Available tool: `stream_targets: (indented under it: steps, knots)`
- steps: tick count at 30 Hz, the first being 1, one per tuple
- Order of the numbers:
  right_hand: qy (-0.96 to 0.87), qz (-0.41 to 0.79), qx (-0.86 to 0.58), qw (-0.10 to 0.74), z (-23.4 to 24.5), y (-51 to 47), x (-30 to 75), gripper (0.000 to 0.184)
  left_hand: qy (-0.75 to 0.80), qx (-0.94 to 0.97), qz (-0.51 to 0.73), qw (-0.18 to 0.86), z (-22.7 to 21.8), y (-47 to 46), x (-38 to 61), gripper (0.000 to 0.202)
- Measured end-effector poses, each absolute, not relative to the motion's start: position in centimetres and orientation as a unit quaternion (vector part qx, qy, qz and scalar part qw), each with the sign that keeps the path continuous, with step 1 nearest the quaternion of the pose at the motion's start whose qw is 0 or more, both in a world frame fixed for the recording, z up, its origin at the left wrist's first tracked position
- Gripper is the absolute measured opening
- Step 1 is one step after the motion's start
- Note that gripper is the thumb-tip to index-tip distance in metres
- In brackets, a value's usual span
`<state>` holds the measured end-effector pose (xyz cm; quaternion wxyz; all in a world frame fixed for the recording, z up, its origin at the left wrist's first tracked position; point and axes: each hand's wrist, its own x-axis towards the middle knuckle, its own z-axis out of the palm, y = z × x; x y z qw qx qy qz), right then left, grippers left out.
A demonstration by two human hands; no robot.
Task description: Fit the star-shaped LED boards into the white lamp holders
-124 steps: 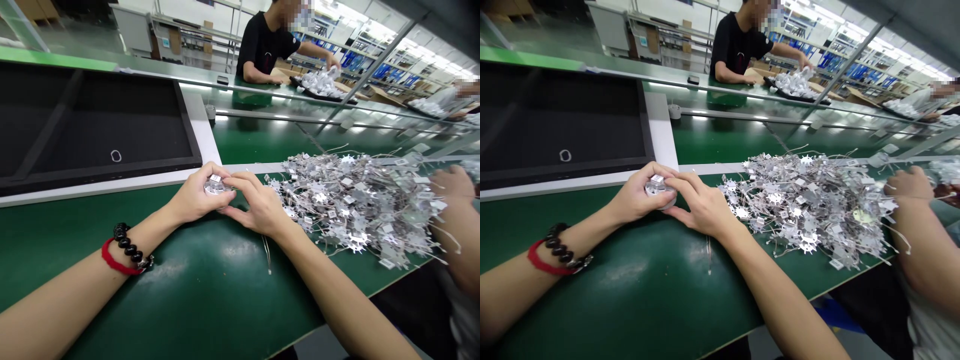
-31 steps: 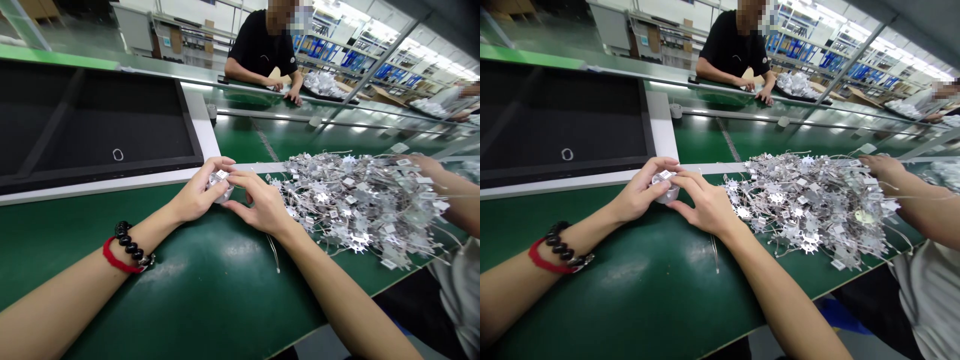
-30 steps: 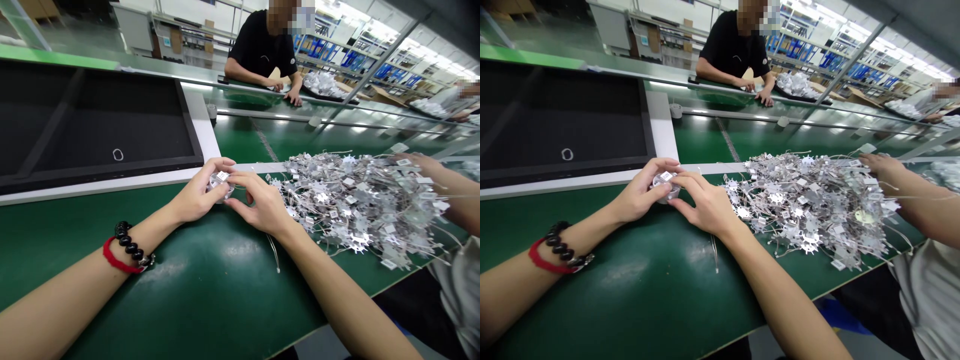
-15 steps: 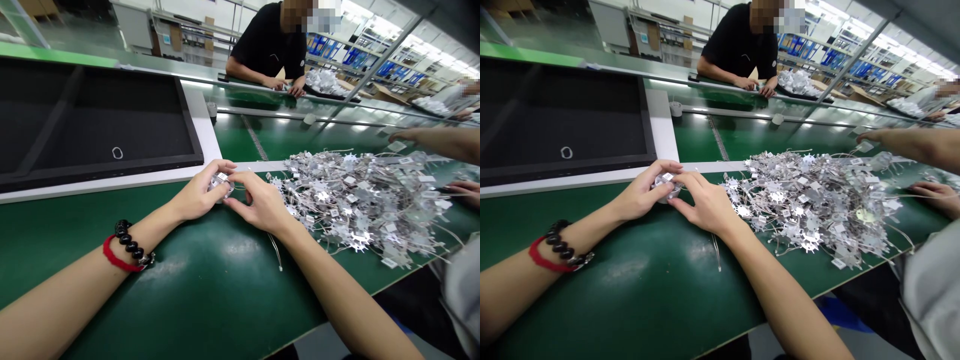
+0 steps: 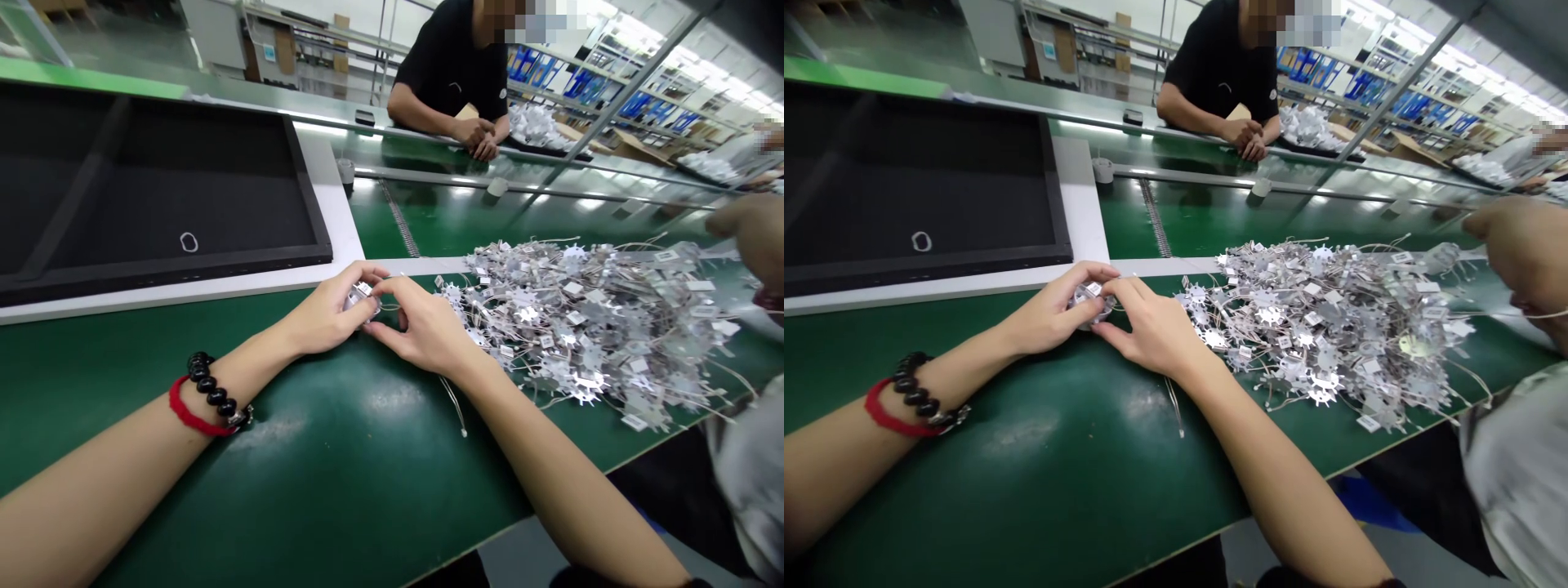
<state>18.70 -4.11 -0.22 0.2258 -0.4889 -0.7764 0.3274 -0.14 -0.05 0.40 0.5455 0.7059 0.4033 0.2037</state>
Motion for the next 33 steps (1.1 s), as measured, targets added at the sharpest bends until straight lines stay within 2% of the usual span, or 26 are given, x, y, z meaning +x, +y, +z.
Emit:
stream_targets:
  steps: [13, 22, 33]
  knots:
    - [-0.779, 0.334, -0.497, 0.188, -0.1, -4.0, 18.6, 0.032, 0.392, 0.712, 0.201, 0.547, 0.3, -0.2, 0.1, 0.036]
    - [-0.777, 0.309, -0.496, 0.234, -0.7, -4.1, 18.8, 0.021, 0.366, 0.736, 0.201, 0.533, 0.5, -0.3, 0.0, 0.043]
    - [-0.765, 0.311, -0.522, 0.212, -1.1, -4.0, 18.9, 0.033, 0.419, 0.782, 0.142, 0.44, -0.5, -0.1, 0.0, 0.043]
